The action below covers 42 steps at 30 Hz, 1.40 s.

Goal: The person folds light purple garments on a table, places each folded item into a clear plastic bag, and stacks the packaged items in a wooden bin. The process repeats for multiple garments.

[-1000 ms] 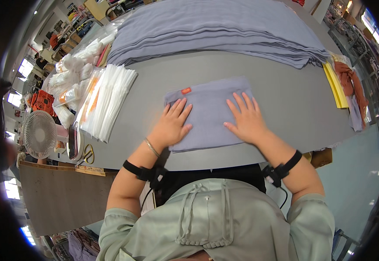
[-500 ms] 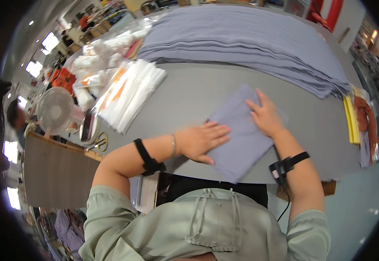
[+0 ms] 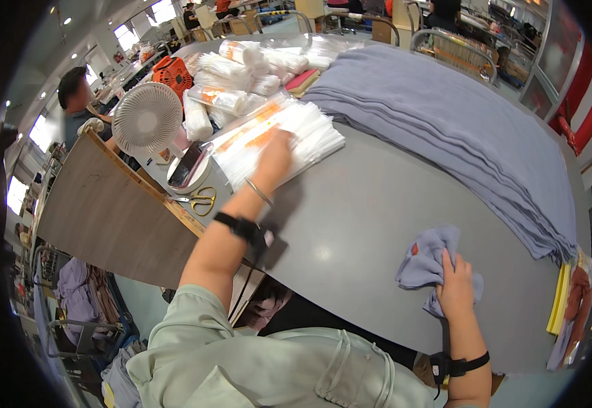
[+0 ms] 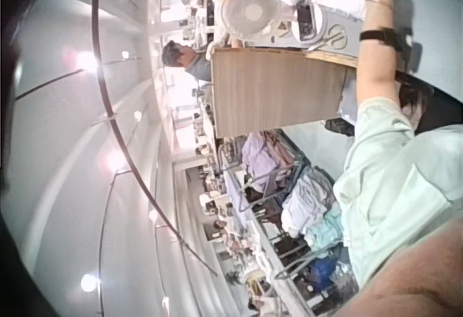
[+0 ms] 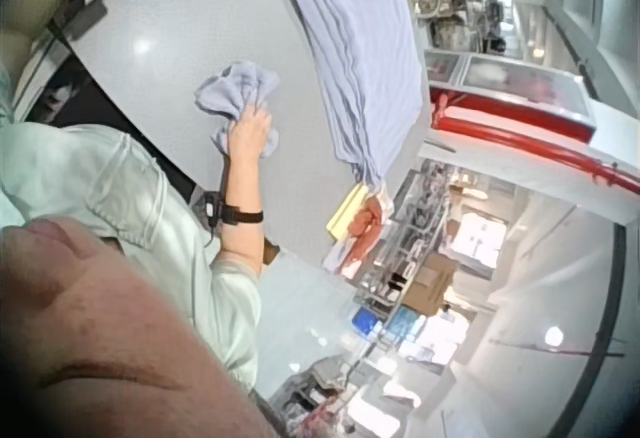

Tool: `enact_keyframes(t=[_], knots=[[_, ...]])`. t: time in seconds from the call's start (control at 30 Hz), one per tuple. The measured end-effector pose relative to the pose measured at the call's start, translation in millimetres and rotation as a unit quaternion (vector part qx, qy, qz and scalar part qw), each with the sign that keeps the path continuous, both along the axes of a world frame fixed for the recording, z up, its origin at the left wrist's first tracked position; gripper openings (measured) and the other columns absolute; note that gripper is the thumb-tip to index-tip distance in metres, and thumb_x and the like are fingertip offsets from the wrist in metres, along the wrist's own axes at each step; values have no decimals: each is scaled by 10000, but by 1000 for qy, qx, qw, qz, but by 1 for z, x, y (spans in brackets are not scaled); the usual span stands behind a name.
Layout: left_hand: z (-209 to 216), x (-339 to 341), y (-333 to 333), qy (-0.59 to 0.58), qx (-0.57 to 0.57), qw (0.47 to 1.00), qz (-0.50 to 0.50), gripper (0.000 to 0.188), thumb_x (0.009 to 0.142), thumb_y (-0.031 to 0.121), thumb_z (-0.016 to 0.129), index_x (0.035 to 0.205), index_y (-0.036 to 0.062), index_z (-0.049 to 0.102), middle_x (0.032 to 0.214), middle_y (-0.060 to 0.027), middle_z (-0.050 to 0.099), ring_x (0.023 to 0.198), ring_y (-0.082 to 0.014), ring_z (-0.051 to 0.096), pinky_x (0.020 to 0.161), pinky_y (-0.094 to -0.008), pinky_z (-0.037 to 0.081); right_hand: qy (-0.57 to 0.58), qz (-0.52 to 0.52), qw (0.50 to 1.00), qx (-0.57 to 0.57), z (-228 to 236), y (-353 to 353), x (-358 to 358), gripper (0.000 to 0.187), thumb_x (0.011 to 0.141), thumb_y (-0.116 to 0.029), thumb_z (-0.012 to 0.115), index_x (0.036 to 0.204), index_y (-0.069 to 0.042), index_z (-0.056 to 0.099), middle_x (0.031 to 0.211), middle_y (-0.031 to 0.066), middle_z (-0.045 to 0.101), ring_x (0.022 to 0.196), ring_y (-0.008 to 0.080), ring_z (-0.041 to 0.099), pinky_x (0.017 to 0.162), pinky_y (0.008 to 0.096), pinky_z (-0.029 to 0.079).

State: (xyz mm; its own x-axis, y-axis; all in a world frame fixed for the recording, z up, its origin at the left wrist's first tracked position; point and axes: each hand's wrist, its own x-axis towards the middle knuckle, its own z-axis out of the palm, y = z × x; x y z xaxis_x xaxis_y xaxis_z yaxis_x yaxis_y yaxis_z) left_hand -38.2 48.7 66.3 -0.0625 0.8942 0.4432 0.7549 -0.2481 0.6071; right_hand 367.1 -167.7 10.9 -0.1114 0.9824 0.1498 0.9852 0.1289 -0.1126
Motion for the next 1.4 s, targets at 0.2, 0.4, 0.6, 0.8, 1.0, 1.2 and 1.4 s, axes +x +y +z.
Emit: enact_keyframes(t=[0.2,0.4,0.6,0.8,1.0,1.2,1.4], knots=[[-32,-126,74,307,-204,929,-19,271,810,215,627,964,-3,679,971,-222,664,942,-366,625,862,-418,487,-10,-18,1000,21,-3,3,0,717,664,15,669,1346,-67,464,1279,226,477,1065,394,494,903,440,448],[-16,-124,94,317,-322,891,-48,368,780,273,664,1038,12,686,1044,-191,677,968,-342,645,855,-405,498,-29,-28,999,23,-3,4,-3,720,655,-7,682,1341,-67,471,1275,235,471,1069,394,493,903,445,448],[-20,-123,93,374,-260,890,-16,277,876,233,540,945,4,680,1008,-223,659,964,-361,625,859,-424,496,-24,-49,998,14,0,1,-9,723,664,-26,694,1348,-86,468,1251,233,473,1060,395,495,895,452,450],[-38,-117,53,318,174,929,74,196,858,154,539,841,4,665,898,-239,646,875,-360,633,808,-466,493,5,-63,998,-2,6,-1,-4,700,694,-33,685,1357,-108,472,1206,219,479,1043,399,500,865,444,467],[-11,-114,34,112,0,965,238,179,856,68,514,839,17,685,922,-232,616,863,-402,597,771,-451,486,24,-47,999,12,2,-7,8,664,713,-37,667,1349,-104,490,1196,216,482,1043,393,506,860,437,473],[-11,30,-80,254,-153,927,-229,234,814,28,484,1028,-36,554,1045,-235,575,926,-378,599,825,-439,500,187,-75,979,-3,26,-29,10,653,701,-26,651,1334,-85,500,1156,214,504,1030,401,537,880,408,467],[-48,139,-157,412,-87,746,-516,234,871,143,494,1053,49,607,987,-172,625,810,-310,661,668,-403,540,320,27,947,0,34,-32,-28,634,705,-37,631,1325,-62,502,1138,211,512,1022,392,550,900,379,453]])
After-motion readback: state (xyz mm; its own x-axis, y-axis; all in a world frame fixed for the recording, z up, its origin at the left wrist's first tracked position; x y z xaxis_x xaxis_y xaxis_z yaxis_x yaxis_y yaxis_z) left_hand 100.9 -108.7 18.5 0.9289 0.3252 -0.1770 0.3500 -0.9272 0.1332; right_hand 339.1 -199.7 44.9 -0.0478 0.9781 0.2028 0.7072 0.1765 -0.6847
